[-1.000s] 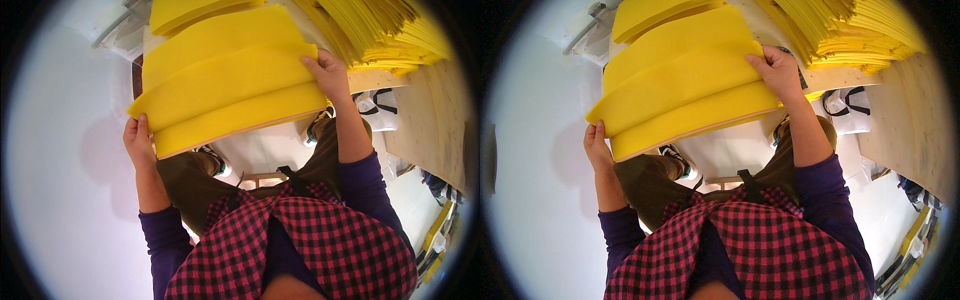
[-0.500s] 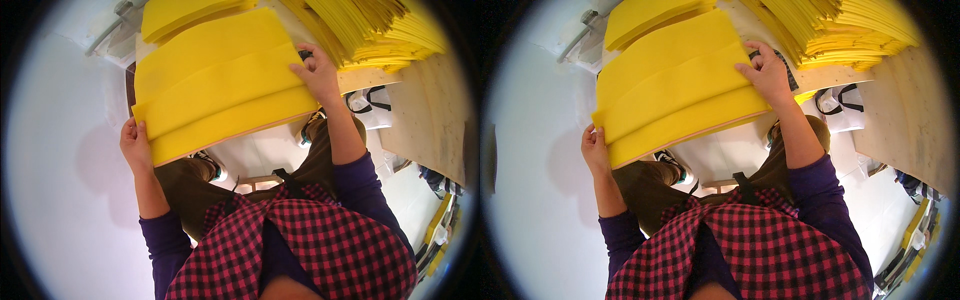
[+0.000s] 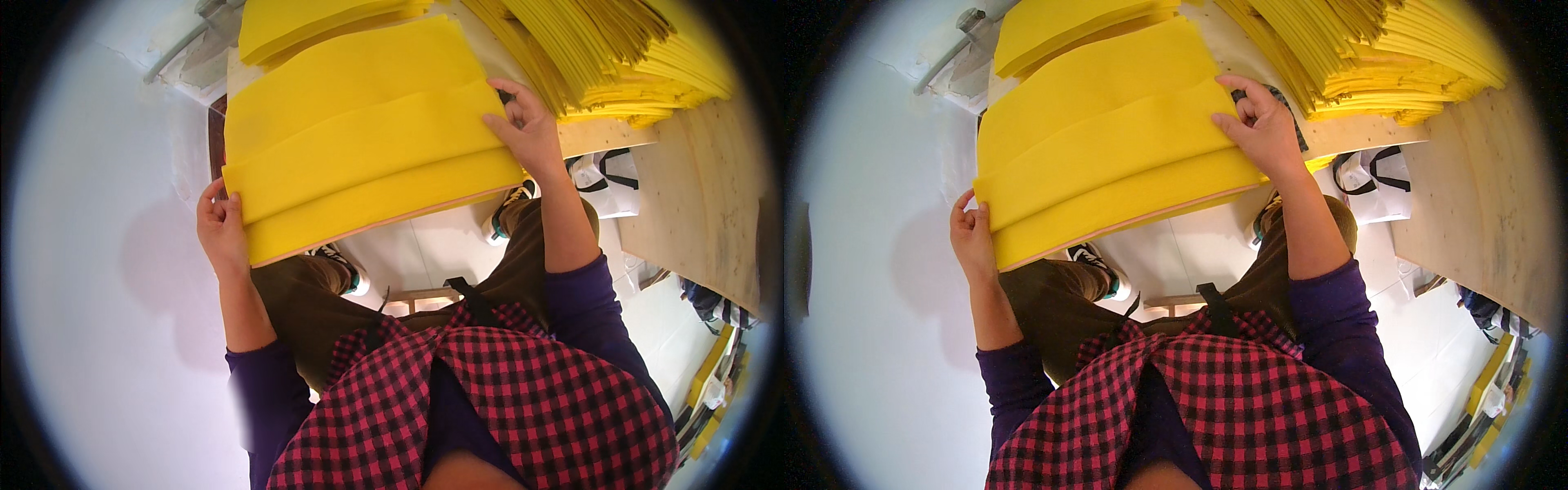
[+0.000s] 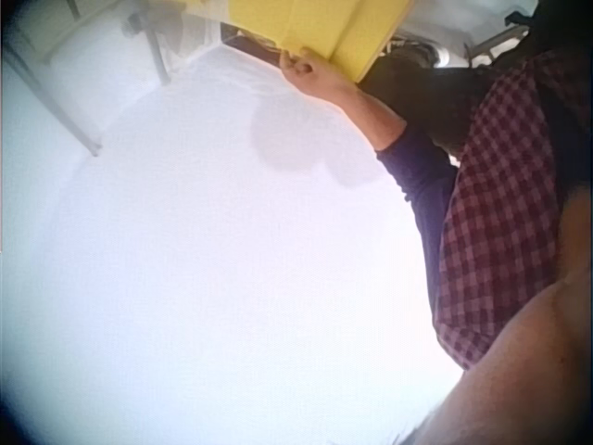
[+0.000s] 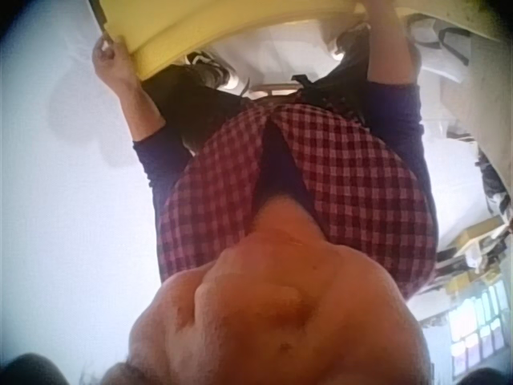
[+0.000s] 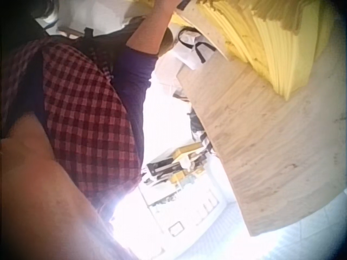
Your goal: The person repeatedly folds yellow rectangular sheets in half and stacks them on a wooden table. The person handles the sheets one at a time, aligning edges and pressing folds before placing each folded sheet onto a growing pile.
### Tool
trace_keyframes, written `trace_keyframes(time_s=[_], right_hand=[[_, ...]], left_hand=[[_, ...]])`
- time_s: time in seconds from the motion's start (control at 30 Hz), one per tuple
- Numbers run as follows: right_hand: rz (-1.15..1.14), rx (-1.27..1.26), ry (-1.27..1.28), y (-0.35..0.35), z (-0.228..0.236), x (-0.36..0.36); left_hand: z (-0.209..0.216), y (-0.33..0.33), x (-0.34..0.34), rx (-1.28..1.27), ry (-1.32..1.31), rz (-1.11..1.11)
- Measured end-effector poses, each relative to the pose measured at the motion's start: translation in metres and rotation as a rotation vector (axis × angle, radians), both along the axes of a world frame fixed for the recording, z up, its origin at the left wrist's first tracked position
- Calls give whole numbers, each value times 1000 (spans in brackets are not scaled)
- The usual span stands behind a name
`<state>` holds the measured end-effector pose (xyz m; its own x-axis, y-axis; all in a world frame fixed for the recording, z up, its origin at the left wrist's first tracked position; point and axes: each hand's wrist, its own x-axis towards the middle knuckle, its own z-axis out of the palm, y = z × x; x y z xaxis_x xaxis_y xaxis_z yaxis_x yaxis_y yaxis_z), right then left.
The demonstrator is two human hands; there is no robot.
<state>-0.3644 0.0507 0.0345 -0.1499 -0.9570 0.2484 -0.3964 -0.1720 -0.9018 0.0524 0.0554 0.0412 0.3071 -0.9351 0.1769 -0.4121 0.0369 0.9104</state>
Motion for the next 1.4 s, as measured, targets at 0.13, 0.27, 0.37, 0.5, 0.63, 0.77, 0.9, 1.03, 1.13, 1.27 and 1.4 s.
trace_keyframes(time_s=[0.13,0.27,0.37,0.5,0.63,0.77,0.9,1.03,1.13,1.27,1.4], right_hand=[[13,-34,29,4,3,0],[32,-25,63,7,5,1],[47,-19,64,8,5,0],[89,53,21,8,2,-3],[80,64,95,8,3,-4],[19,-30,252,7,21,-4],[-41,-418,585,6,55,17],[223,-435,537,7,71,96],[428,-231,631,2,68,167],[488,1,778,-4,48,202],[339,94,894,-6,28,165]], left_hand=[[4,-1,-1,-3,-35,0],[4,-1,-2,-17,-13,-2],[1,-1,-3,-4,-79,48],[-1,0,-4,-8,-84,16],[-1,-1,-5,-15,-142,6],[-2,0,-1,-17,-155,-7],[-7,-3,4,-44,-79,-34],[-11,-5,6,-37,-70,-45],[-12,-7,7,-49,-93,-55],[-12,-7,9,-19,-87,-75],[-14,-4,10,-49,-162,-58]])
